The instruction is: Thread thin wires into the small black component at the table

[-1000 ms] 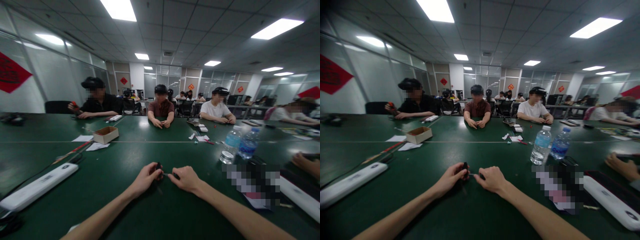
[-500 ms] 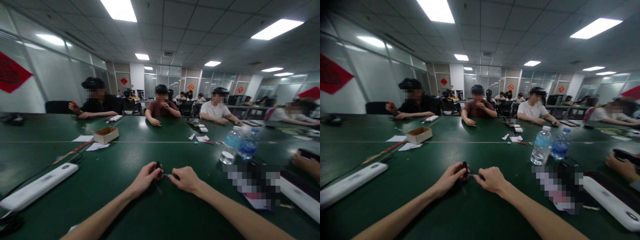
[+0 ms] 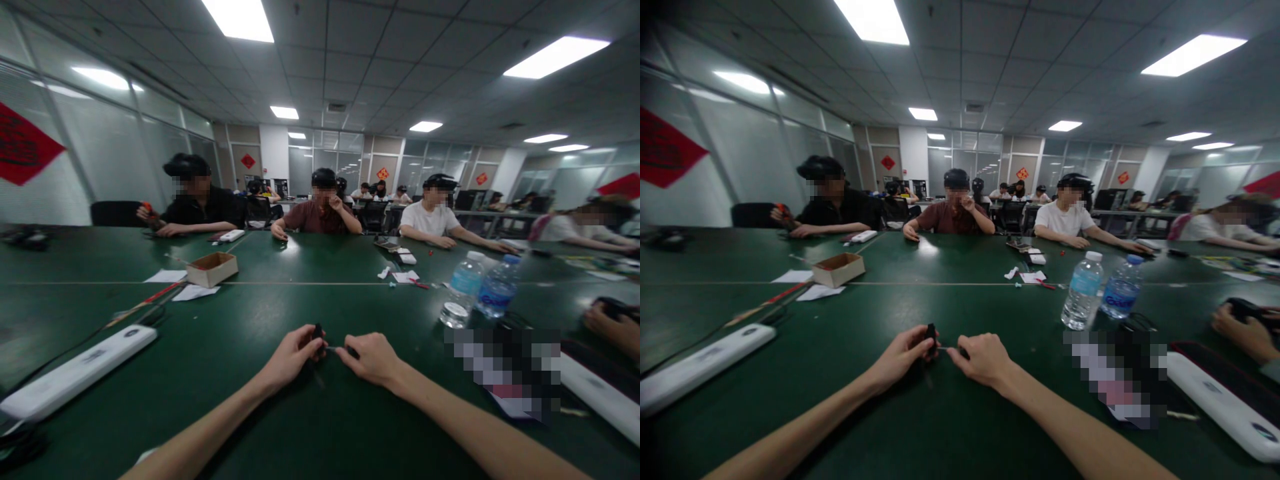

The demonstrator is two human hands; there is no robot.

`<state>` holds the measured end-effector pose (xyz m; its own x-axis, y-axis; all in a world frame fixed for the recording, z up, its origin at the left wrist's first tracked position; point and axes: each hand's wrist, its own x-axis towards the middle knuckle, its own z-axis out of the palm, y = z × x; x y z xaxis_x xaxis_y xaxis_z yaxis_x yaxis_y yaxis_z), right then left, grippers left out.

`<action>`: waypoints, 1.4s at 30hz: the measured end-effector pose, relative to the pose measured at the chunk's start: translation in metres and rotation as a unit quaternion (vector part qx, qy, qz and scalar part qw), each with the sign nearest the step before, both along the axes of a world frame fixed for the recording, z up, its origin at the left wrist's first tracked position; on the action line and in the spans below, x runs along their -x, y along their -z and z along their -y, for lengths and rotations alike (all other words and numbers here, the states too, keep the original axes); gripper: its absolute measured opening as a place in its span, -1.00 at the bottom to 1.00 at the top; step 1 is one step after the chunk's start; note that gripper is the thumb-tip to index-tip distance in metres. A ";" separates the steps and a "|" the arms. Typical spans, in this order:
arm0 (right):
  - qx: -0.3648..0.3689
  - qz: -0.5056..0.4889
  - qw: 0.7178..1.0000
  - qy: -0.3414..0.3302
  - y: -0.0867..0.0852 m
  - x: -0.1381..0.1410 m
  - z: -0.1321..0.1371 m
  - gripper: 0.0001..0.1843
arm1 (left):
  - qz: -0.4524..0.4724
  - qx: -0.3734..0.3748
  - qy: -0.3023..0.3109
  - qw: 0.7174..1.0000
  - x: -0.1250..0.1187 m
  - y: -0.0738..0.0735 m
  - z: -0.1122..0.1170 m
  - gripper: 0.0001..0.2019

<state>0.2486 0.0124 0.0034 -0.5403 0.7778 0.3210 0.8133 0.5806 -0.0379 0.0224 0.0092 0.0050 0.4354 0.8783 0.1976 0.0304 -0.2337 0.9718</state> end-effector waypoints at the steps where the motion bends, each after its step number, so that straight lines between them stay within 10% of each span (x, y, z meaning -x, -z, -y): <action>1: 0.002 -0.001 1.000 0.001 0.000 0.000 0.000 -0.51 | -0.001 0.000 -0.003 1.000 0.000 0.000 0.000 -0.63; 42: 0.005 -0.015 1.000 0.013 0.003 0.000 0.000 -0.52 | 0.016 -0.006 0.002 1.000 0.001 -0.002 0.000 -0.69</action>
